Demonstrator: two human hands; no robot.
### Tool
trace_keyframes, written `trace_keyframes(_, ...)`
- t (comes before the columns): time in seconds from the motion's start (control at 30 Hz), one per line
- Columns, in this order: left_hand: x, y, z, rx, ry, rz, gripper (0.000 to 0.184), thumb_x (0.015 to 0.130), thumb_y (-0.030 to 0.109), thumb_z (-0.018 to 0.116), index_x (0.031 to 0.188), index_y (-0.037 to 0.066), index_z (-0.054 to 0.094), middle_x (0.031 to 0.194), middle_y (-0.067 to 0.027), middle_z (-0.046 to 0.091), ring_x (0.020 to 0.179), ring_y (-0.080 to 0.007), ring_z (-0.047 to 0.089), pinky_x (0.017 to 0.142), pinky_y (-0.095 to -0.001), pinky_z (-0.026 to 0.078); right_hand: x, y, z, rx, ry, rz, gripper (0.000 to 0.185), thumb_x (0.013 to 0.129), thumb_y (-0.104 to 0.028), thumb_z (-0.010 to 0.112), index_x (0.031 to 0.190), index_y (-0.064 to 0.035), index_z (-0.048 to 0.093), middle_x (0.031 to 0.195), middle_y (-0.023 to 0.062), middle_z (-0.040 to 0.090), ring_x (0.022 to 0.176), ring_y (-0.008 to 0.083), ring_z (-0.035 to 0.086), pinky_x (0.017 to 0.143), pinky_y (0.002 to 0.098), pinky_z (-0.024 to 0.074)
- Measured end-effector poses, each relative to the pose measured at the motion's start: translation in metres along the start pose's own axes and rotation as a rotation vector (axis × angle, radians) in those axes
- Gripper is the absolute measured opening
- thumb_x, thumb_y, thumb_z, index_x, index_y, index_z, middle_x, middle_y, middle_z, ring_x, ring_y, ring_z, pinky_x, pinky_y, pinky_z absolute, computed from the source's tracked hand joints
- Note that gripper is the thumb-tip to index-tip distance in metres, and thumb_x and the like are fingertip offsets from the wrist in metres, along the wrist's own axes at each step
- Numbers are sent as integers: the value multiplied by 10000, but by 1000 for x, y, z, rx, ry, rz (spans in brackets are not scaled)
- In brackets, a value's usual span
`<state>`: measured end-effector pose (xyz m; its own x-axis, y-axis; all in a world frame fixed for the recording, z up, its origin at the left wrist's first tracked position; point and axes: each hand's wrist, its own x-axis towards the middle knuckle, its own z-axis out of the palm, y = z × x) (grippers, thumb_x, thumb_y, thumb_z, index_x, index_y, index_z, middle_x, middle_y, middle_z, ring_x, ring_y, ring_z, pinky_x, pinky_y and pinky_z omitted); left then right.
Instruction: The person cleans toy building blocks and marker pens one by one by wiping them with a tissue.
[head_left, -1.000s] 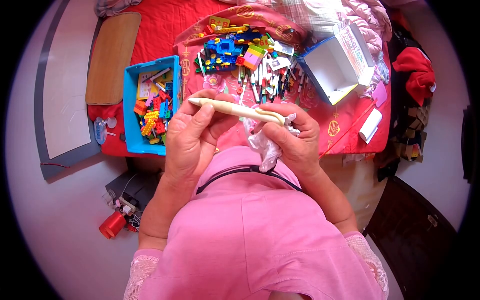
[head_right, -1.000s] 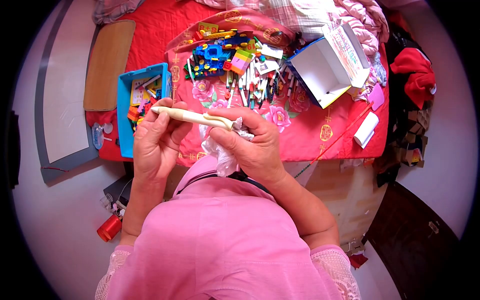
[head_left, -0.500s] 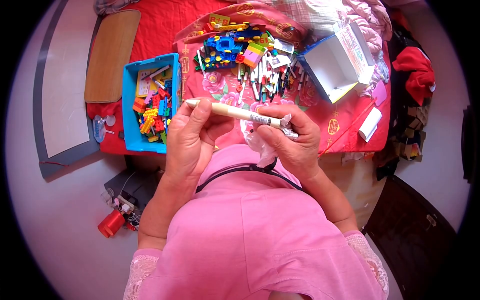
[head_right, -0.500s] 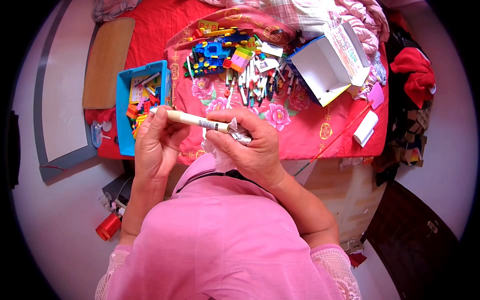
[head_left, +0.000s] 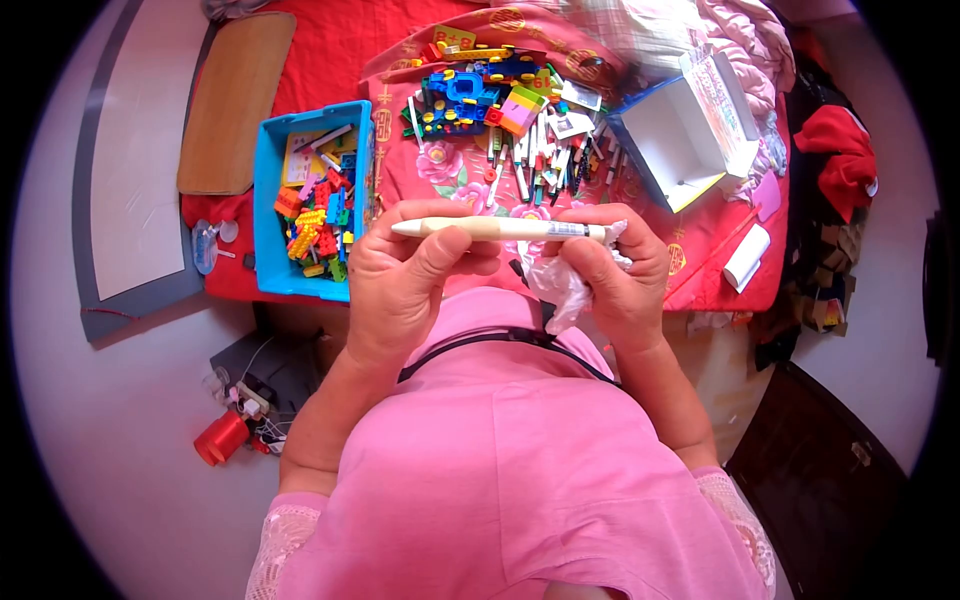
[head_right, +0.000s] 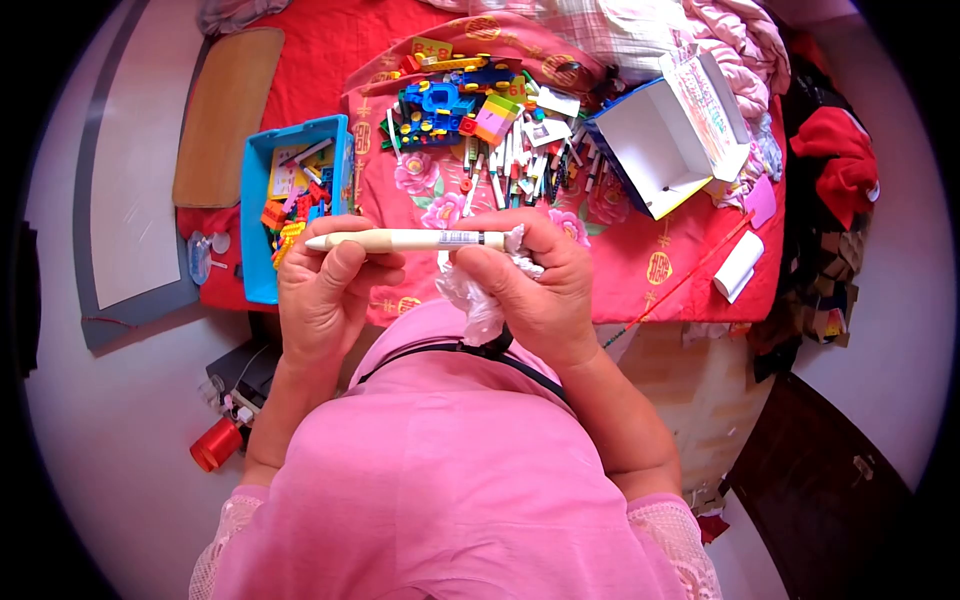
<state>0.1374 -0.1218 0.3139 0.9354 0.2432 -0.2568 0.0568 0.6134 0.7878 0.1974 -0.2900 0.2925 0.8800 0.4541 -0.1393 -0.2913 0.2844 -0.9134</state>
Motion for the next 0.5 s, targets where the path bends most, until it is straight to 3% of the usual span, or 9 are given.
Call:
trace_keyframes(0.07,-1,1,2,95,-31,82,190,795,50,586,958,-40,545,863,-161,604,741,-208,626,679,-298,534,1,0,1,114,-2,9,148,789,-25,579,934,5,570,765,54,595,683,79,549,589,200,437)
trace_keyframes(0.17,-1,3,5,314,-49,207,228,805,120,587,961,-34,524,821,-137,593,708,-217,623,643,-313,528,1,0,2,208,4,47,139,794,-5,548,931,20,555,767,89,600,687,114,567,607,223,454)
trace_keyframes(0.5,1,5,4,351,-96,239,244,798,106,595,979,-40,519,835,-125,586,737,-208,619,653,-301,523,4,2,-8,183,-96,48,156,807,-25,544,959,13,542,804,103,601,733,132,578,642,233,460)
